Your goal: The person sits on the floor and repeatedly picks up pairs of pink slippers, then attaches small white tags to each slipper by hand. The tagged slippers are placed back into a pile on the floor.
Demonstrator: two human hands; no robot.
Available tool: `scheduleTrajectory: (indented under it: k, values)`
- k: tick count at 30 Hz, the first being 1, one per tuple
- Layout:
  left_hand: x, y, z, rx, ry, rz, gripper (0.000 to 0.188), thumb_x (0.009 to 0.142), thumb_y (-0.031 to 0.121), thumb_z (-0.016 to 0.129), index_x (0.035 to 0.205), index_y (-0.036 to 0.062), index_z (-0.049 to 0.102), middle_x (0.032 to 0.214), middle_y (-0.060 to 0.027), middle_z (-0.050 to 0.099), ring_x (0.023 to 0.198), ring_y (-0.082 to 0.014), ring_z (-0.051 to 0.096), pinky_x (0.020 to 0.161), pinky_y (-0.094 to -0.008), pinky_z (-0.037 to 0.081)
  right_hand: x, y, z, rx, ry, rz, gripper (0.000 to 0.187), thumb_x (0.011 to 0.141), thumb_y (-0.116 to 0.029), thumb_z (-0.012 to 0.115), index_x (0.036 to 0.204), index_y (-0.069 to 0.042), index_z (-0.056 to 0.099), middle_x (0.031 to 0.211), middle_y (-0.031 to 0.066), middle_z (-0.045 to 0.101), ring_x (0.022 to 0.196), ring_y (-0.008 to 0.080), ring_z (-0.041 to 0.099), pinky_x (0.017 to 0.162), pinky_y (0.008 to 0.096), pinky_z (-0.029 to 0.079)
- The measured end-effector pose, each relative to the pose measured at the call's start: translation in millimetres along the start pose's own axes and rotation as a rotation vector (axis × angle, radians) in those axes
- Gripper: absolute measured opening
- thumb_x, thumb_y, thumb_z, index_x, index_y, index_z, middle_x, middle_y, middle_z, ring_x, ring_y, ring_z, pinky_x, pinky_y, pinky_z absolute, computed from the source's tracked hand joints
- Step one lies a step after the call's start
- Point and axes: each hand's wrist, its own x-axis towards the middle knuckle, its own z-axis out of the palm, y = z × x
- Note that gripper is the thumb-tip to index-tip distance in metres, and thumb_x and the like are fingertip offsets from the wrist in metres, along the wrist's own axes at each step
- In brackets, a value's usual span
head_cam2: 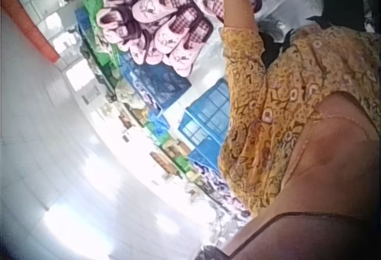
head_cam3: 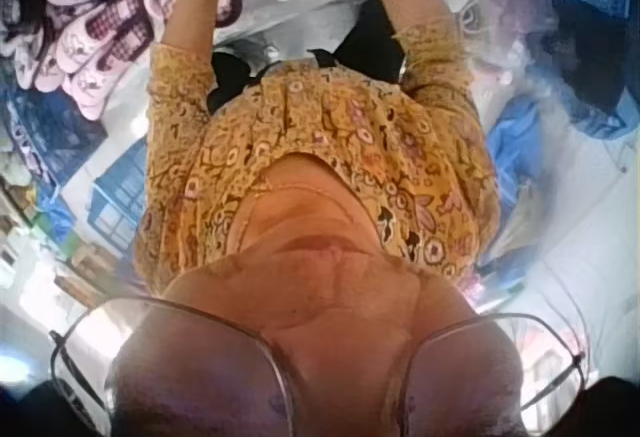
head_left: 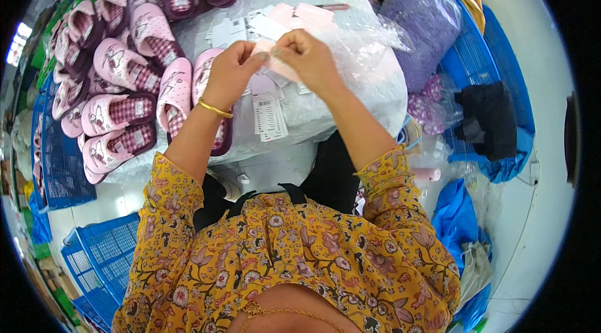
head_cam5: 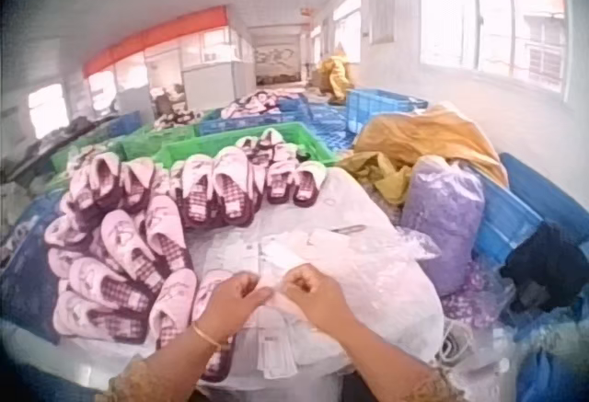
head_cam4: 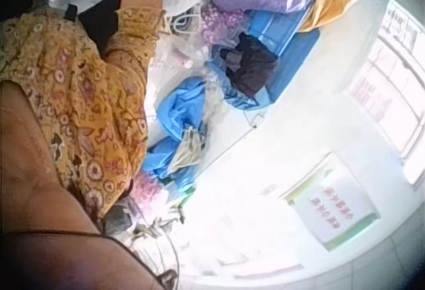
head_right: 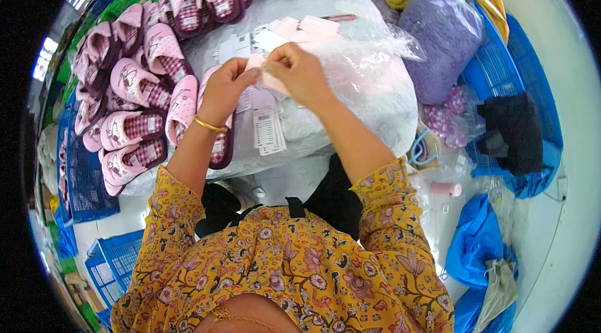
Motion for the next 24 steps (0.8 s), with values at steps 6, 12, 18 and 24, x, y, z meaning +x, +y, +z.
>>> scheduleTrajectory:
  k: [6, 12, 18, 24]
  values:
    - [-2, 7, 19, -0.232, -0.047, -0.185, 0.022, 0.091, 0.022, 0.068, 0.085, 0.0009, 0.064, 0.075, -0.0006, 0.064, 0.067, -0.0070, 0.054, 0.063, -0.0213, 0.045, -67, 5, -20, -0.015, 0.259, -0.033, 0.015, 0.088, -0.013, 0.068, 0.097, -0.002, 0.064, 0.086, 0.0108, 0.067, 0.071, 0.0173, 0.062, 0.067, 0.0298, 0.049]
    - [41, 21, 53, -0.311, -0.021, -0.146, 0.023, 0.094, 0.027, 0.064, 0.089, 0.0046, 0.062, 0.080, -0.0026, 0.064, 0.066, -0.0083, 0.054, 0.061, -0.0213, 0.042, -113, 31, -76, -0.443, 0.317, -0.049, 0.018, 0.081, -0.009, 0.071, 0.099, -0.008, 0.068, 0.090, 0.0096, 0.065, 0.076, 0.0269, 0.064, 0.068, 0.0356, 0.051]
    - [65, 36, 122, -0.517, -0.307, -0.219, 0.021, 0.098, 0.025, 0.056, 0.102, 0.0042, 0.055, 0.096, -0.0108, 0.069, 0.082, -0.0153, 0.067, 0.066, -0.0233, 0.048, -114, 34, -76, -0.646, 0.239, -0.202, 0.021, 0.075, -0.010, 0.073, 0.096, -0.012, 0.070, 0.086, 0.0068, 0.062, 0.083, 0.0274, 0.062, 0.072, 0.0380, 0.051]
    - [79, 36, 148, -0.494, -0.464, -0.325, 0.019, 0.101, 0.023, 0.051, 0.101, 0.0042, 0.048, 0.102, -0.0172, 0.069, 0.089, -0.0197, 0.069, 0.077, -0.0279, 0.056, -81, 54, -64, -0.918, 0.234, -0.387, 0.015, 0.075, -0.012, 0.070, 0.089, -0.015, 0.070, 0.080, 0.0032, 0.057, 0.078, 0.0240, 0.059, 0.069, 0.0376, 0.050]
